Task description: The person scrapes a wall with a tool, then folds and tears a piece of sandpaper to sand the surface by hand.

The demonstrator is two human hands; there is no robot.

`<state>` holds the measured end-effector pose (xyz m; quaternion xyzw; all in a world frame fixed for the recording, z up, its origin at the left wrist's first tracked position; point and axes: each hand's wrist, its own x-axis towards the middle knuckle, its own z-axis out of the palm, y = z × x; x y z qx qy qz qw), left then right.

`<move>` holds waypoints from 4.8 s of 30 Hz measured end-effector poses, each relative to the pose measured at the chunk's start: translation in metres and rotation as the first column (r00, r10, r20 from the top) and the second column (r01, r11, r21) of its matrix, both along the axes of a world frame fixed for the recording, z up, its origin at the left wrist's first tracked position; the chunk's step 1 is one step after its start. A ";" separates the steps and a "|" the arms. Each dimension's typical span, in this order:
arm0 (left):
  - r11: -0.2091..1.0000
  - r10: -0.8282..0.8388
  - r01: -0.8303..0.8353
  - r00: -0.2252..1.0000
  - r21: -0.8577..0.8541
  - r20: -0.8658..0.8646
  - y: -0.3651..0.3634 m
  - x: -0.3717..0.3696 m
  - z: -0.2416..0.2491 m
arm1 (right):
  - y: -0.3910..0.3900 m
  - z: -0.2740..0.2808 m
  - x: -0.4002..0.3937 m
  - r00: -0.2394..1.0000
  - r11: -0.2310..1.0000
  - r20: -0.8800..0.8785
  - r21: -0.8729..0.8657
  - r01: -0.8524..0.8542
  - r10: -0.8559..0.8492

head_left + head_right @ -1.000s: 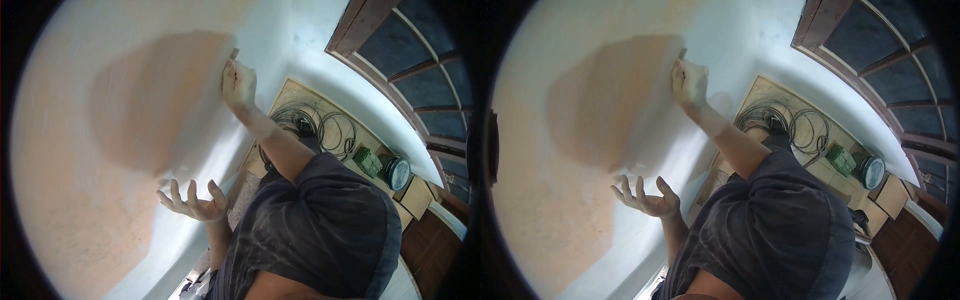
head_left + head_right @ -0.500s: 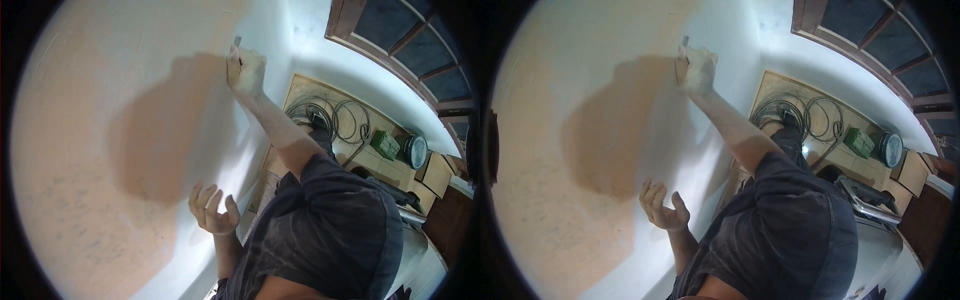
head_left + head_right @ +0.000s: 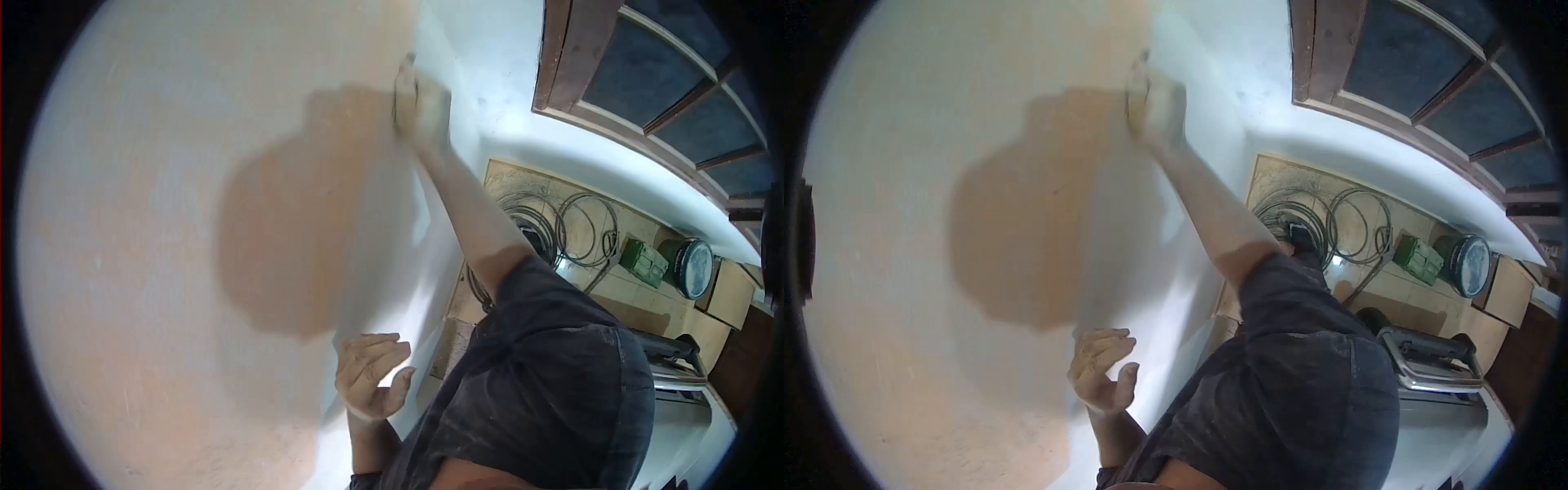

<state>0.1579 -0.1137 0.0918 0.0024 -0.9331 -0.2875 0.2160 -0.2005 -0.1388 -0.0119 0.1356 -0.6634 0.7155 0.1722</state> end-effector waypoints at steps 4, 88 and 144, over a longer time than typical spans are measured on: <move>0.985 0.121 -0.120 0.993 0.127 -0.008 0.008 -0.046 -0.002 | -0.003 0.000 -0.037 0.980 0.992 0.195 -0.128 -0.011 0.036; 0.796 0.522 -0.552 0.834 -0.247 -0.181 0.076 0.368 -0.004 | 0.027 0.019 0.378 0.964 0.964 0.003 -0.024 -0.265 0.266; 0.302 0.554 -0.926 0.364 -0.226 -0.749 0.036 0.043 -0.007 | 0.010 0.024 0.073 0.423 0.984 -0.893 0.178 0.019 0.154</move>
